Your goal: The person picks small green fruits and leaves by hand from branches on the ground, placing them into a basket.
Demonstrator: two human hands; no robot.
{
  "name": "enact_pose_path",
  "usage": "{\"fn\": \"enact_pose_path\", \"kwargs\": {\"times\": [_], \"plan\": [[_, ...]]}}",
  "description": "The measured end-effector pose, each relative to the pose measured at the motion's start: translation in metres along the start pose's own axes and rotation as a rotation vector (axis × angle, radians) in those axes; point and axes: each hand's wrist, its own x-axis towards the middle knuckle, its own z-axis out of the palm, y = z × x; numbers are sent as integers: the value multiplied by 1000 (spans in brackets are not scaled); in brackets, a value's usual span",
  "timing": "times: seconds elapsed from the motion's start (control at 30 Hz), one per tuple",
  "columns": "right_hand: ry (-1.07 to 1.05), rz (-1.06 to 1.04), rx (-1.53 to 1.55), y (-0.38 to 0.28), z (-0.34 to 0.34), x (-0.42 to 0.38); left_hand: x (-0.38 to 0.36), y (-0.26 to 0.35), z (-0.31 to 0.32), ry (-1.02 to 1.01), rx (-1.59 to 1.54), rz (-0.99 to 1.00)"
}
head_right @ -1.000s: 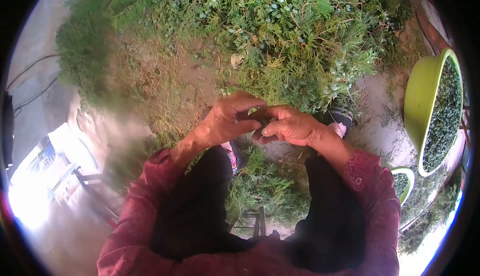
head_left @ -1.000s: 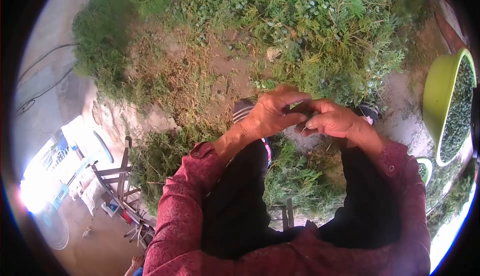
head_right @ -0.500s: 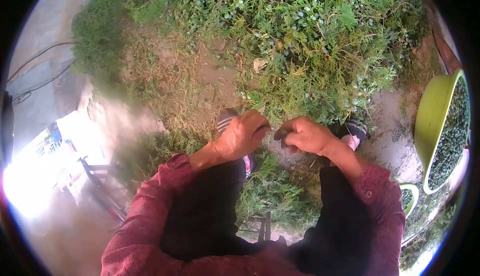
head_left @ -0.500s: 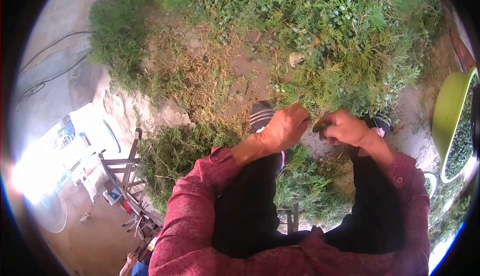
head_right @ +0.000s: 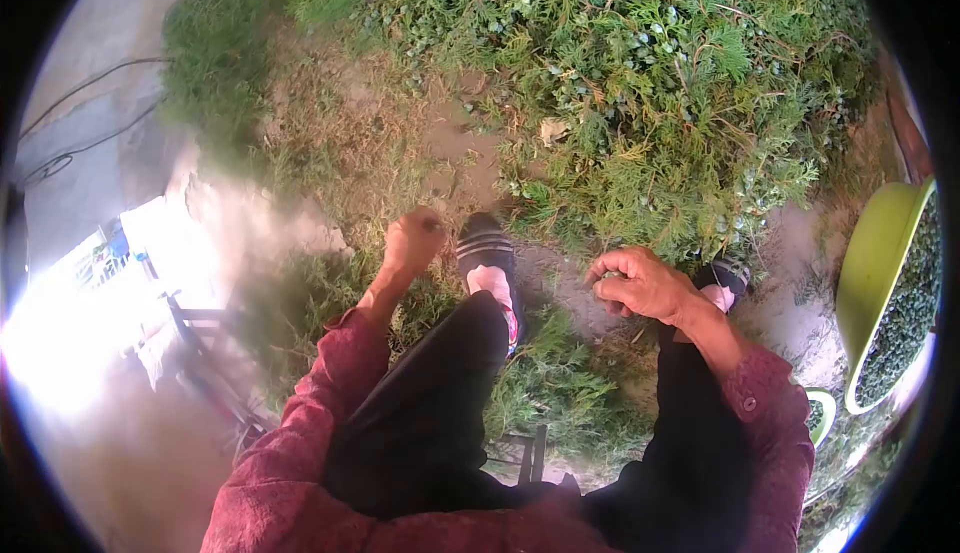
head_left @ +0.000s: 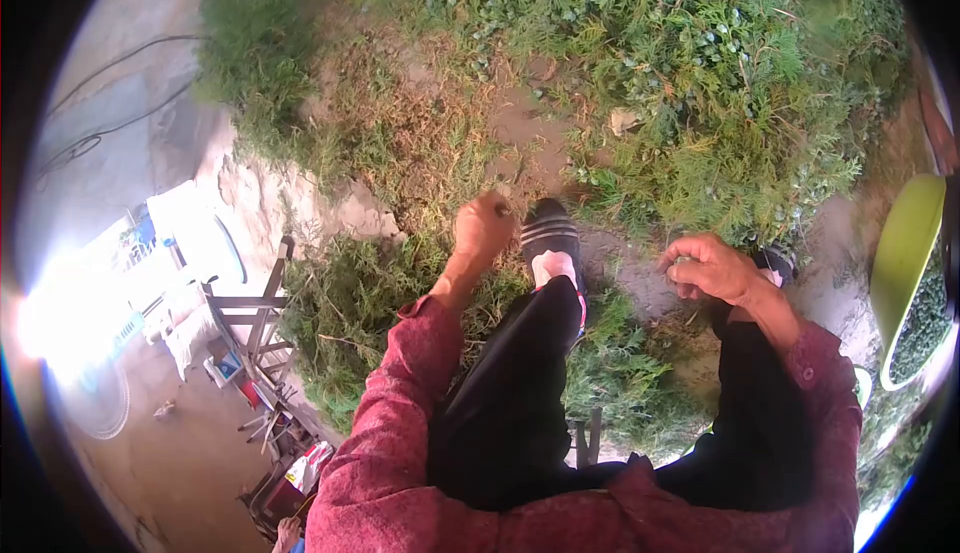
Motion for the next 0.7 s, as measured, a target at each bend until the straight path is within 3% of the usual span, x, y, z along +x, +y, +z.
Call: {"fn": "enact_pose_path", "kwargs": {"times": [0.07,0.2,0.53,0.6,0.7], "plan": [[16,-8,3,0,-1,1,16,-22,-3,253,242,71],[31,-38,32,7,-1,3,42,-23,0,287,81,5],[62,-56,36,5,-2,1,56,-31,7,280,26,-58],[74,-64,66,3,-2,-2,56,-31,-1,544,160,189],[105,-43,38,5,-5,-4,54,-19,-21,543,31,225]]}}
